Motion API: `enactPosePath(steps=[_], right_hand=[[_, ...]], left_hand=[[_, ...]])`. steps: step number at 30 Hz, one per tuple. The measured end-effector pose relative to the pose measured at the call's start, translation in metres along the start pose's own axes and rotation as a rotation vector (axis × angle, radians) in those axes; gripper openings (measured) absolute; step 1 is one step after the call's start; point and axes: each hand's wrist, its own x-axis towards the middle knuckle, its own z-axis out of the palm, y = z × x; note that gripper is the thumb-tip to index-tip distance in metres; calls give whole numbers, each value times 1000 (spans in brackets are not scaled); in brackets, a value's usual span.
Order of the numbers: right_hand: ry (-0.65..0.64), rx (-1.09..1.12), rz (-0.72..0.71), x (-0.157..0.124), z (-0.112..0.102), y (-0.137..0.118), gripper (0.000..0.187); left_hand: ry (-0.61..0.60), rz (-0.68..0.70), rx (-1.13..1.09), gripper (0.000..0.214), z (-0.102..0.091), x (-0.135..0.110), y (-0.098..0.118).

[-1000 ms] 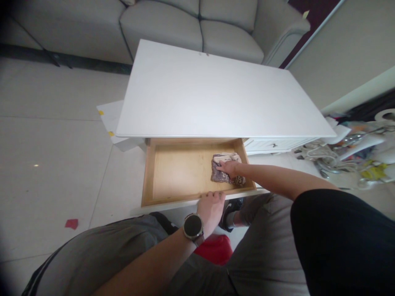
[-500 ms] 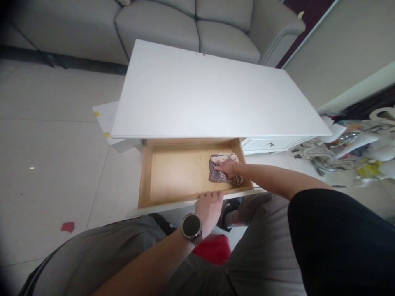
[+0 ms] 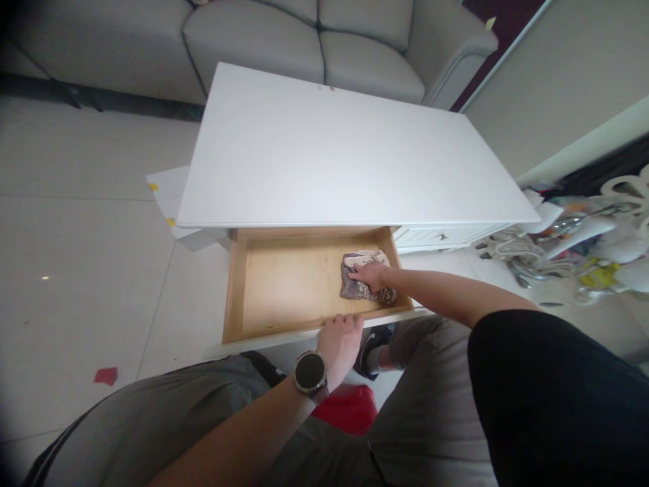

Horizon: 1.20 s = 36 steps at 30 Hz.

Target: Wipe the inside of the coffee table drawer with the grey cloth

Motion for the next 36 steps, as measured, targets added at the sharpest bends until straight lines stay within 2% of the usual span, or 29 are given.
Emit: enactPosePath(steps=[9,26,36], right_hand=[[40,11,-24,3,8,7,102],[53,25,-18,1,7,6,105],[44,18,-5,-1,4,3,101]], left_hand=[[29,3,25,40,9,5,0],[10,8,34,40,6,4,0],[23,9,31,39,7,4,0]])
